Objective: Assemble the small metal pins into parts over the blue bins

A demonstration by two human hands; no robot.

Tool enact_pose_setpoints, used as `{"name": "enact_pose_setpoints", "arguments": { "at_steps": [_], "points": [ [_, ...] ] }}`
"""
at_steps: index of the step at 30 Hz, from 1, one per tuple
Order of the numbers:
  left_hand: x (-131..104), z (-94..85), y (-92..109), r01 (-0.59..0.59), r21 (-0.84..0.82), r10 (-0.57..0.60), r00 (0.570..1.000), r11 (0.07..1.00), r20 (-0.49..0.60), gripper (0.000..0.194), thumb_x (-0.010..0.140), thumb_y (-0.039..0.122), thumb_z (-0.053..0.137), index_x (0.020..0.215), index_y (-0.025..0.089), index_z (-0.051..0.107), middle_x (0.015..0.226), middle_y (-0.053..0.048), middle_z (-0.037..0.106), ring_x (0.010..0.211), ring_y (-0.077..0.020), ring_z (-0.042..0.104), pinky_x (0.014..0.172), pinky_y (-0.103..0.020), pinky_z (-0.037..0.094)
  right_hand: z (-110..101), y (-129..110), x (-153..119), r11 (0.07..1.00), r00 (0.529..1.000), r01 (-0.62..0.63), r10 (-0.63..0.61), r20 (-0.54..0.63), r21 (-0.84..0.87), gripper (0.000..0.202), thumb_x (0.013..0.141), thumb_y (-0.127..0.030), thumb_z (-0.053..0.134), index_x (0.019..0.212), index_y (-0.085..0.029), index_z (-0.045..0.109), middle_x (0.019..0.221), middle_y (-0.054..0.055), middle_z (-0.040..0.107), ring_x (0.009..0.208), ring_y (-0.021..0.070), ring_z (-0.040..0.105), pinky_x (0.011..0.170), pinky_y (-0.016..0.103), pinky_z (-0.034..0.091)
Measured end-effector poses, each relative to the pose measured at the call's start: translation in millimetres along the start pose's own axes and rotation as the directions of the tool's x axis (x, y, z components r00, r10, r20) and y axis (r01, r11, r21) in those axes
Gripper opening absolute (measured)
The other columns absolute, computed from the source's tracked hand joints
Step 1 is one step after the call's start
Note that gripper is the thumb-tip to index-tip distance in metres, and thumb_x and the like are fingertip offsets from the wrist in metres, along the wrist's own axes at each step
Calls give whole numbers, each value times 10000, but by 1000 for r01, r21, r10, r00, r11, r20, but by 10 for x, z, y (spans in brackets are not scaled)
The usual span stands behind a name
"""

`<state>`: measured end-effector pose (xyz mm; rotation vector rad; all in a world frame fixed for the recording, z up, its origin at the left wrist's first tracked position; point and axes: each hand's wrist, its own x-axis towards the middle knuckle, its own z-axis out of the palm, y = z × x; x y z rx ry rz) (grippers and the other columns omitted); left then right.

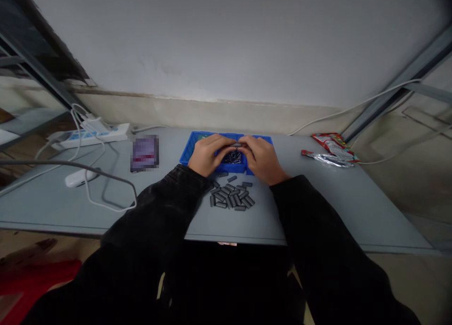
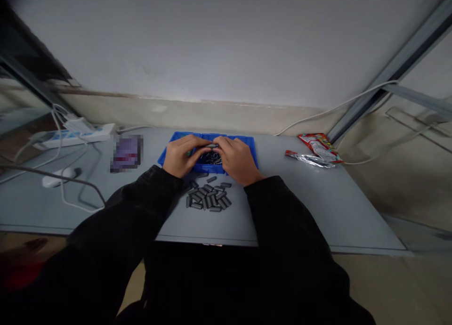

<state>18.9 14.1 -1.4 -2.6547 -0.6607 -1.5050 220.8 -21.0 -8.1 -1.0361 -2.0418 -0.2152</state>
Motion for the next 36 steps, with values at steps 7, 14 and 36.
{"name": "enact_pose_setpoints", "arguments": {
  "at_steps": [7,14,36],
  "points": [
    [-6,0,-2,8,-12,-8,1000,1000,-1,168,978,267,637,1077,170,730,964,-73,755,862,-150,709,822,-294,572,-7,2,-6,1000,1000,-27,27,16,11,167,1025,-278,461,1081,-226,609,987,50,724,859,198,634,793,353,450],
    [-3,-2,-3,3,-12,-2,1000,1000,1,158,976,257,639,1072,168,729,958,-69,756,860,-149,706,818,-293,570,-10,-4,-4,1000,1000,-20,20,7,5,153,1019,-266,474,1072,-223,611,974,42,725,855,191,635,787,343,447],
    [4,-7,12,-5,-29,5,1000,1000,-3,157,976,260,641,1072,175,731,955,-65,760,854,-148,706,816,-288,569,-8,-13,9,1000,1000,-22,22,9,14,258,1058,-347,402,1016,-222,624,944,41,725,816,185,633,776,336,442]
  ]
}}
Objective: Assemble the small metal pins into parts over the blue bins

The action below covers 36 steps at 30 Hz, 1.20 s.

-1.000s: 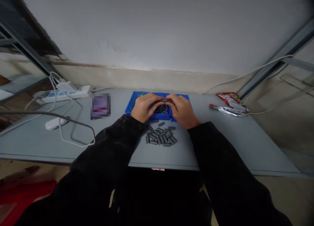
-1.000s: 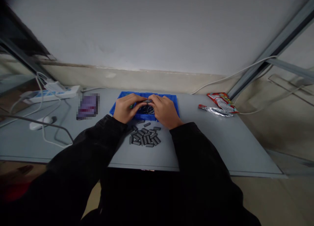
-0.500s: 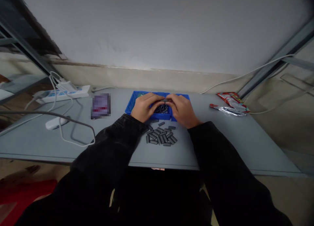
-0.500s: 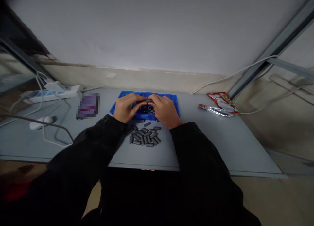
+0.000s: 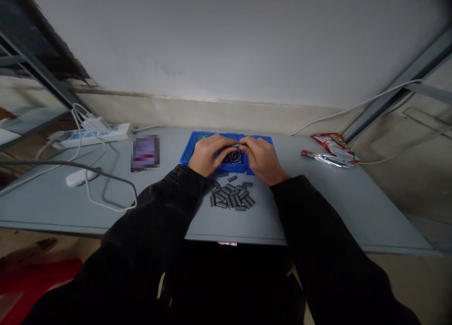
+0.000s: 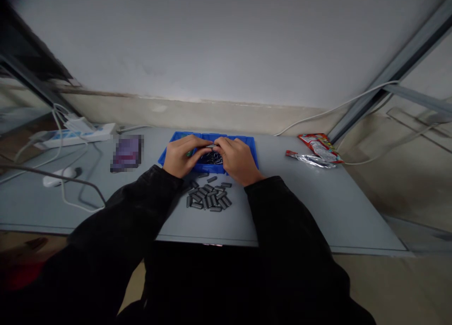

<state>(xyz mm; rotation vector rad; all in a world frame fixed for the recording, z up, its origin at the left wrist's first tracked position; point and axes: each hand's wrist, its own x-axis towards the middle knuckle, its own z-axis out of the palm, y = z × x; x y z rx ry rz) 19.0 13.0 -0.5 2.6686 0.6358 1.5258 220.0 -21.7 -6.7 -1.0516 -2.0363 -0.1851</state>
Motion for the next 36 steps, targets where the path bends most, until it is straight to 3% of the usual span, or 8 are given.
{"name": "enact_pose_setpoints", "arguments": {
  "at_steps": [6,10,24,30,36],
  "points": [
    [-21,6,-35,24,33,-24,1000,999,2,171,981,268,632,1075,164,731,937,-69,753,827,-145,696,794,-286,562,-4,-2,-19,1000,999,-23,23,-27,18,210,1024,-333,488,1157,-226,611,973,41,725,870,193,642,820,342,463],
    [-21,12,-33,15,33,-15,1000,999,-12,171,974,275,645,1063,158,732,930,-68,754,820,-143,698,786,-276,561,-5,-2,-13,999,999,-20,21,-35,26,181,1030,-313,465,1050,-221,619,941,39,709,827,180,620,793,333,456],
    [-7,11,-2,-2,13,3,1000,1000,-29,155,973,265,647,1055,166,734,927,-54,760,834,-142,704,797,-276,564,5,-12,-1,1000,1000,-17,17,-6,11,294,1066,-353,392,951,-206,619,886,44,707,779,176,615,756,327,428],
    [-29,28,-28,23,33,-22,999,999,-35,155,974,249,642,1058,157,734,915,-64,749,816,-140,692,777,-274,553,18,-7,-18,997,998,-57,56,7,58,185,1024,-331,491,1129,-206,578,963,52,704,825,191,630,780,331,453],
    [-38,33,-33,17,28,-16,1000,999,-27,166,971,255,649,1073,151,731,917,-66,746,822,-140,697,786,-274,558,45,8,-23,994,997,-83,83,3,72,156,1028,-328,454,1054,-225,569,942,57,697,826,197,625,768,340,463]
  ]
}}
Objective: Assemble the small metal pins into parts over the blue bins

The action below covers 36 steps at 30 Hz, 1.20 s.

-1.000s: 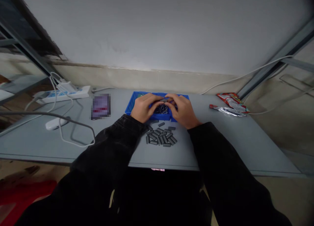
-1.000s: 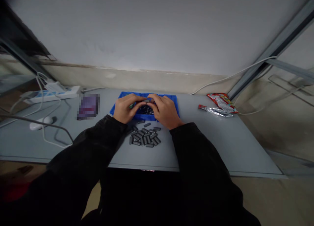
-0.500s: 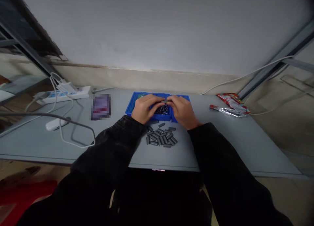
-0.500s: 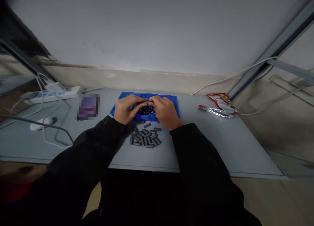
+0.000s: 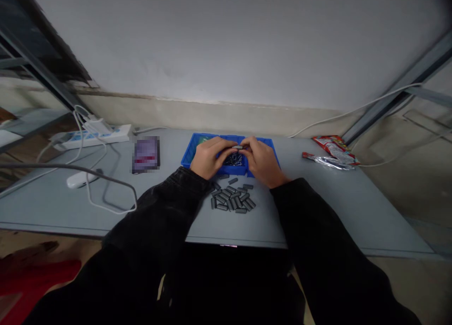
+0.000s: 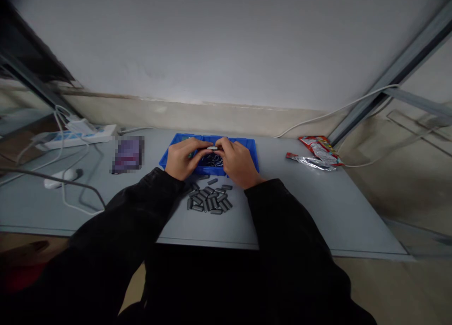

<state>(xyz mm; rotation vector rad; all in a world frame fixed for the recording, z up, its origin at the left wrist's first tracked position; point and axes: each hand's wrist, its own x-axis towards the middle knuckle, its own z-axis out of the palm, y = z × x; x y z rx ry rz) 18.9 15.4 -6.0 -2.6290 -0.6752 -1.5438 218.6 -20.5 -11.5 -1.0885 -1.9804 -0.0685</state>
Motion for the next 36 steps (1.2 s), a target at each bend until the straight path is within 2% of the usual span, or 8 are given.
{"name": "enact_pose_setpoints", "arguments": {
  "at_steps": [6,12,18,36],
  "points": [
    [10,-5,13,-5,-8,5,1000,1000,-8,159,969,254,651,1066,159,735,929,-64,754,827,-140,703,789,-273,562,-13,1,8,1000,1000,3,-3,10,0,213,1045,-376,419,1028,-229,571,916,47,698,803,192,618,752,336,452],
    [12,-11,19,-13,-19,13,1000,1000,0,168,967,264,656,1071,158,734,926,-64,756,830,-147,705,794,-285,567,-37,-25,21,998,999,35,-34,11,-51,249,1057,-361,400,972,-222,587,900,46,697,786,185,602,751,330,429],
    [20,-16,18,1,-23,0,1000,1000,12,169,973,274,648,1063,160,735,945,-69,761,840,-147,707,802,-288,568,-39,-19,19,997,998,57,-57,1,-60,251,1059,-361,403,999,-212,596,921,48,702,808,184,612,762,329,428],
    [29,-31,33,28,-13,-28,999,1000,28,167,972,289,648,1052,173,737,952,-70,764,841,-148,709,809,-290,570,-37,-16,11,999,1000,22,-21,22,-45,241,1049,-356,418,1042,-222,618,966,62,711,850,199,624,800,347,453]
  ]
}}
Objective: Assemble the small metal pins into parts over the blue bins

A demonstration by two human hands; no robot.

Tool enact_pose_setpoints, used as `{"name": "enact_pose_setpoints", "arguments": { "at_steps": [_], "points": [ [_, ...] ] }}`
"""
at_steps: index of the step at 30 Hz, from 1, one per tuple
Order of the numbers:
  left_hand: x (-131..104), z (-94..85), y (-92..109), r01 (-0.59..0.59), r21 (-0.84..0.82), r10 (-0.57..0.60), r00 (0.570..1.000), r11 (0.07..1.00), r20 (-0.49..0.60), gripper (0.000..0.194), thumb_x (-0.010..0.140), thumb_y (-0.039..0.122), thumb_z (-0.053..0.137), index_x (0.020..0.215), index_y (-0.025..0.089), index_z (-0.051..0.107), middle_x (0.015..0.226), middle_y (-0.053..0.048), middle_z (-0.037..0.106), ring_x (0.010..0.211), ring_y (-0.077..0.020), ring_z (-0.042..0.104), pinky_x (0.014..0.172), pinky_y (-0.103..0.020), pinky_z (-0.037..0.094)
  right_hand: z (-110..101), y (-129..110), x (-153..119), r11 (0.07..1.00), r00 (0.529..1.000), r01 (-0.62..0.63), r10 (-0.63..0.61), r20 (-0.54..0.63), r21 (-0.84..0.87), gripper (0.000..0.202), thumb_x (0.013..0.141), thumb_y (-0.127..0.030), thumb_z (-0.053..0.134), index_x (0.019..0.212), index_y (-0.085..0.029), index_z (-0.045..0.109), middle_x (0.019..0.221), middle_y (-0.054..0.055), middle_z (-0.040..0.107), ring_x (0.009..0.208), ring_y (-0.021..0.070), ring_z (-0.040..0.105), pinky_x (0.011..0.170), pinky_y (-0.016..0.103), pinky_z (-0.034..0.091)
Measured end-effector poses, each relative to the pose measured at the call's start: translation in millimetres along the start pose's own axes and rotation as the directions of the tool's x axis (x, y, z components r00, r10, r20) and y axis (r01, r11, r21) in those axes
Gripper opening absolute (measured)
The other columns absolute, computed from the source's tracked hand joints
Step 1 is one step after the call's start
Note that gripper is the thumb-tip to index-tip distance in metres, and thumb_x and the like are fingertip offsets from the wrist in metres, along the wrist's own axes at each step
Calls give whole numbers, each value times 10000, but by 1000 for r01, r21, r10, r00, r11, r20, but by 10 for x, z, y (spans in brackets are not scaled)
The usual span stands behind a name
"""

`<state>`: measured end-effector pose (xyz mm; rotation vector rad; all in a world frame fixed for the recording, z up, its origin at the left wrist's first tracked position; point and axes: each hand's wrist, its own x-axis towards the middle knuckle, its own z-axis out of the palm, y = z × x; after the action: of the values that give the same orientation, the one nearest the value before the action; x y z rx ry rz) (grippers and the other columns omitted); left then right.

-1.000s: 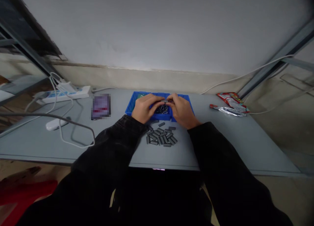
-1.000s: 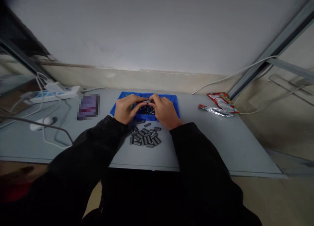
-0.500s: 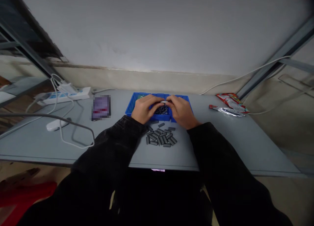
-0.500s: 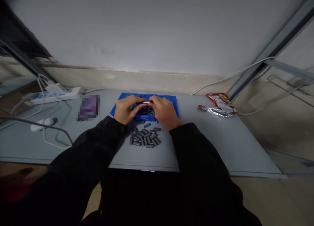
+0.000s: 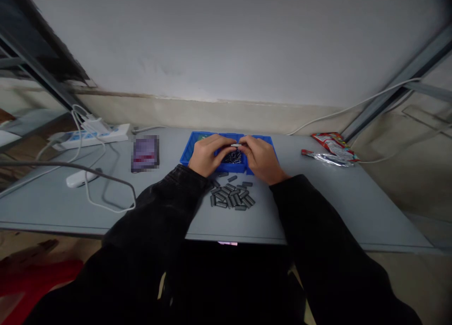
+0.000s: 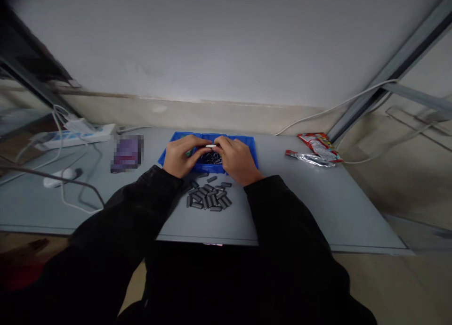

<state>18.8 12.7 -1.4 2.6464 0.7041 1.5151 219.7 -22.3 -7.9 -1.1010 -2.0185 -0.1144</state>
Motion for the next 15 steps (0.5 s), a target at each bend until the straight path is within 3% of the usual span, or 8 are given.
{"name": "enact_pose_setpoints", "arguments": {
  "at_steps": [15],
  "points": [
    [-7,6,-16,-17,-4,16,1000,1000,-11,150,966,272,657,1058,180,734,942,-60,756,836,-143,703,801,-283,562,-9,-17,7,1000,1000,14,-14,-3,-3,227,1047,-343,431,1033,-213,617,952,57,716,835,192,628,781,342,449]
  ]
}}
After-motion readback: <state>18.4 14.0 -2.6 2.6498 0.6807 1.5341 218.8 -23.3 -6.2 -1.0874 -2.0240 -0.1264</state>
